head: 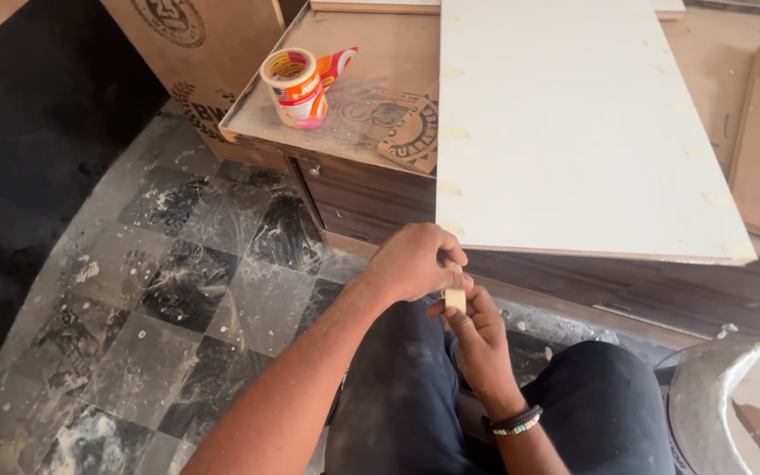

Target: Applying masking tape to the edges of a white laminate board in a furniture workshop.

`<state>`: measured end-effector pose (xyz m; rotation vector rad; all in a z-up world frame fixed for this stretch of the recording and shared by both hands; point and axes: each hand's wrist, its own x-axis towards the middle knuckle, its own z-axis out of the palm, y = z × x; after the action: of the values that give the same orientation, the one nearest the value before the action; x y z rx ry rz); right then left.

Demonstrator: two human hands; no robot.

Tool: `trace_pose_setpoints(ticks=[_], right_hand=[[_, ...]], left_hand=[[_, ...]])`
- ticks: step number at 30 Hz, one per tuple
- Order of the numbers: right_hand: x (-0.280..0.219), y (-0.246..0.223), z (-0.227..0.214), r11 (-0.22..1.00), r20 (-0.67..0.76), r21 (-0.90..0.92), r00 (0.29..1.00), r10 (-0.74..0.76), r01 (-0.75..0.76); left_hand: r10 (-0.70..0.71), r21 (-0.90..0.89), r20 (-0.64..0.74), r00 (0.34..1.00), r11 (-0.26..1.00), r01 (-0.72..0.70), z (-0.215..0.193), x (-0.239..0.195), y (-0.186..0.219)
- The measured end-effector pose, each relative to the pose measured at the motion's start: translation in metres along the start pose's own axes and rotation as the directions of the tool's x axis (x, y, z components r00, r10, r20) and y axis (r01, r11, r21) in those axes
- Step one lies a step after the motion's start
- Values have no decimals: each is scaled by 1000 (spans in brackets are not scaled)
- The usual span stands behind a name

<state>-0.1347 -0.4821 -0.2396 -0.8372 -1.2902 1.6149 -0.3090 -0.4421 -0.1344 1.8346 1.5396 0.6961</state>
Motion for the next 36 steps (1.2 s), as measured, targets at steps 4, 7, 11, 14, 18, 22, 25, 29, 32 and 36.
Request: trace_pose_setpoints(ticks=[4, 7, 11, 14, 18, 22, 25, 29, 32, 36], right_hand=[[3, 6, -2, 999, 11, -7, 999, -40, 40], [8, -2, 3, 995, 25, -24, 995, -94, 94], [29, -17, 12, 990, -25, -139, 999, -29, 25], [49, -24, 15, 953, -137, -171, 964, 227, -248], [64, -10, 11, 951, -111, 72, 946, 306, -300], [58, 26, 5, 988, -80, 105, 989, 125, -117], [64, 20, 10, 997, -101, -50, 993, -67, 63], [89, 63, -15, 988, -99, -109, 988, -118, 107], [102, 86, -27, 907, 39, -320, 961, -274, 272], [97, 76, -18, 957, -116, -258, 979, -168, 134]], left_hand=[[133, -55, -99, 986, 989, -139, -1, 4, -22], [59, -23, -70, 996, 998, -61, -5, 2, -7], [216, 327, -211, 953, 935, -139, 3, 21, -6], [181, 457, -170, 969, 885, -86, 1, 45, -14], [213, 399, -271, 939, 912, -92, 0, 59, -30], [92, 274, -483, 871, 961, 50, 5, 55, -25], [133, 293, -477, 869, 956, 15, 1, 49, -24], [372, 482, -137, 918, 835, -267, 42, 50, -76], [595, 511, -142, 791, 729, -456, 35, 46, -61], [540, 701, -10, 842, 604, -379, 42, 51, -77]])
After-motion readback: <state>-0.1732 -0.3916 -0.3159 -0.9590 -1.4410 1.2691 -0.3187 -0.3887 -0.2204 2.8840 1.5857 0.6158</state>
